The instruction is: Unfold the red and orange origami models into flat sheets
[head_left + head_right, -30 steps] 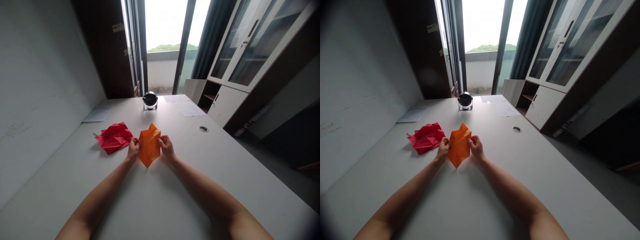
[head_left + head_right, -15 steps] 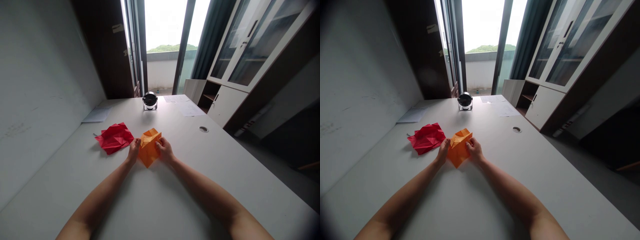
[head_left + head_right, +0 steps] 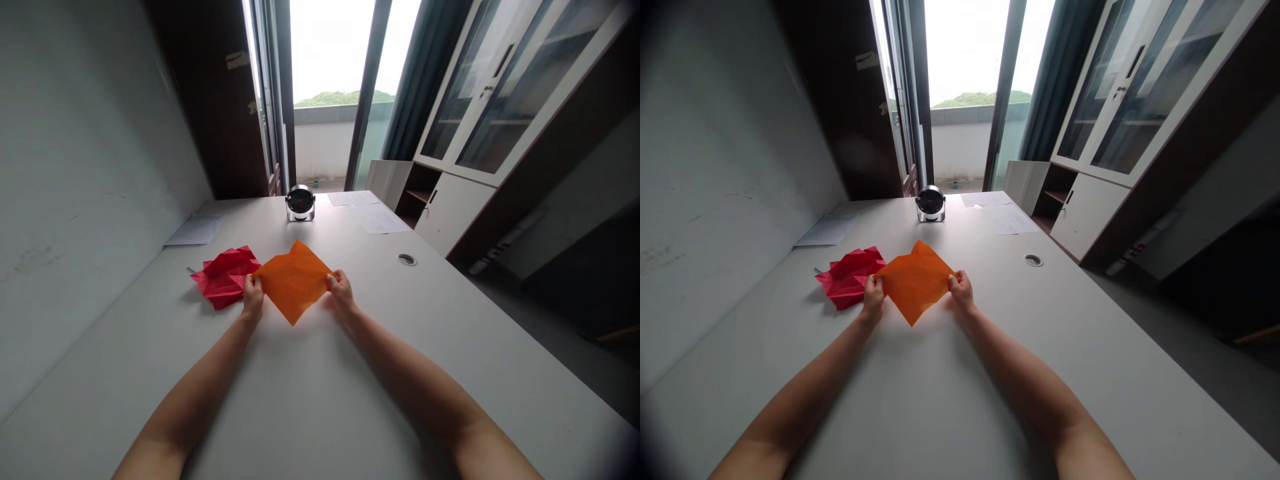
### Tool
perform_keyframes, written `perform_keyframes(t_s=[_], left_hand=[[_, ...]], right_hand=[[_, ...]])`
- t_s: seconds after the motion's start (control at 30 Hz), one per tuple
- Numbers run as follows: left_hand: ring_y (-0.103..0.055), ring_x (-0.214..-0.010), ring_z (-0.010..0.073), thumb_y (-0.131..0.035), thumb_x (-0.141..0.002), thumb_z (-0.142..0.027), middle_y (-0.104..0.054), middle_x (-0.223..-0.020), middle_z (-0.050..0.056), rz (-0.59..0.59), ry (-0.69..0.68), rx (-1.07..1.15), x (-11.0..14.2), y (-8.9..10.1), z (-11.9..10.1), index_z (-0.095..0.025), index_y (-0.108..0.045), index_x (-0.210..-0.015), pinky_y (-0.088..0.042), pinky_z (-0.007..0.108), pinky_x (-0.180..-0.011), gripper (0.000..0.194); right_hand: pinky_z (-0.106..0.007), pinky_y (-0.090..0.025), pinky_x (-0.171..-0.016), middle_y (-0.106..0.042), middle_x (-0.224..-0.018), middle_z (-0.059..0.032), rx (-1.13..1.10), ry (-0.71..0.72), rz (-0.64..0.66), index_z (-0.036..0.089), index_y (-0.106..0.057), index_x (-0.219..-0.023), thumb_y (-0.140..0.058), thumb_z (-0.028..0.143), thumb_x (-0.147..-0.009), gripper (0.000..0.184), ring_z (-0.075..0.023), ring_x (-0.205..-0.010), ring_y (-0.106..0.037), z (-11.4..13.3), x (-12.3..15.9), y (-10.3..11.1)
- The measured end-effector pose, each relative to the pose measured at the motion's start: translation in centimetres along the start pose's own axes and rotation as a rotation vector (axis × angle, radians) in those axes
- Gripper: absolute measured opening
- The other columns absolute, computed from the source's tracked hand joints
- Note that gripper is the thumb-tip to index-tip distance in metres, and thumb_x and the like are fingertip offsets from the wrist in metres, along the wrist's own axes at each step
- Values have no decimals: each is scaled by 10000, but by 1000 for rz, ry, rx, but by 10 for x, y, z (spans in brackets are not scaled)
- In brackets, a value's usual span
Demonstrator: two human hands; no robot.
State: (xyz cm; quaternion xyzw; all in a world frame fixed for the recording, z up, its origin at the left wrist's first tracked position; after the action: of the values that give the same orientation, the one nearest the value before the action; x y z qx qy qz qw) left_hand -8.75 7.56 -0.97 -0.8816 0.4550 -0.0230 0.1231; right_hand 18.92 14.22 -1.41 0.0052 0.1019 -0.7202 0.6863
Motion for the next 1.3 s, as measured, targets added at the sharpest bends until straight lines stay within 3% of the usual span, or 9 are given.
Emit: perform_keyframes(t_s=[0.27,0.43,0.53,0.67,0.83,0.97,1.17,1.23,1.3], left_hand=[[-681,-912,170,-613,-934,-374,-678,-1072,70,-7,179,270,1,-3,4,-225,-563,-1056,-583,313,-811,199],[-653,-1143,244,-690,-897,-408,-623,-1342,104,299,226,313,19,-29,-6,-234,-579,-1245,-551,402,-971,404],[-651,-1145,267,-705,-891,-391,-644,-1307,127,335,254,273,26,-36,-2,-199,-622,-1215,-534,430,-998,386],[-665,-1109,255,-678,-905,-436,-672,-1246,113,268,187,290,17,-28,-8,-194,-649,-1178,-536,419,-995,366],[-673,-1096,233,-641,-917,-434,-701,-1186,79,-116,214,281,-24,16,-26,-215,-638,-1147,-570,380,-933,318],[-706,-972,217,-666,-868,-394,-725,-1069,76,-261,98,158,-61,67,-50,-197,-660,-1097,-588,373,-859,301],[-694,-901,256,-680,-792,-347,-714,-869,73,-406,-37,-489,-80,144,-68,-167,-672,-931,-554,360,-813,228],[-664,-1009,286,-685,-787,-338,-705,-982,94,-475,-83,-766,-76,156,-73,-184,-647,-1052,-521,401,-900,309],[-588,-1165,321,-661,-811,-338,-653,-1178,151,-508,-210,-965,-68,153,-80,-177,-592,-1211,-455,457,-1010,437]], right_hand=[[-233,-499,-496,-567,-681,43,-187,-93,99,223,-466,-805,-739,529,-738,415,-121,-565,-554,-7,0,-5],[-244,-542,-522,-616,-728,28,-262,-113,62,219,-489,-821,-794,512,-713,437,-131,-614,-600,-8,-1,-1],[-250,-549,-531,-631,-731,25,-283,-126,58,219,-493,-815,-811,501,-699,441,-135,-624,-611,-6,-1,-2],[-229,-508,-514,-661,-720,6,-243,-132,96,206,-551,-860,-812,469,-711,399,-127,-591,-606,-4,1,-4],[-247,-509,-548,-700,-748,-30,-216,-147,127,196,-584,-894,-803,473,-730,389,-143,-607,-631,-2,3,-3],[-253,-503,-557,-697,-740,-29,-208,-152,151,194,-590,-877,-799,468,-733,374,-143,-601,-625,0,3,-6],[-260,-500,-570,-694,-743,-33,-186,-147,168,187,-598,-865,-786,471,-745,360,-147,-611,-627,2,5,-9],[-260,-498,-569,-693,-742,-32,-182,-141,171,187,-599,-865,-782,476,-747,361,-146,-610,-623,2,5,-9],[-260,-497,-566,-692,-736,-31,-176,-135,172,187,-599,-860,-777,480,-747,361,-146,-606,-621,3,5,-9]])
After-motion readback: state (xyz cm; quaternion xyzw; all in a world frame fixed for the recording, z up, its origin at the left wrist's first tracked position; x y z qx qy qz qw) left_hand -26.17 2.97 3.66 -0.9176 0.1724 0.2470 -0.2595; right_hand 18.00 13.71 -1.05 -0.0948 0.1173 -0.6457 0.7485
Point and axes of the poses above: each hand's wrist, its own x-axis away from the middle knuckle, its own y-axis out of the back of the hand, z = x × y, the point moved 5 cm from there along -x, towards the middle knuckle
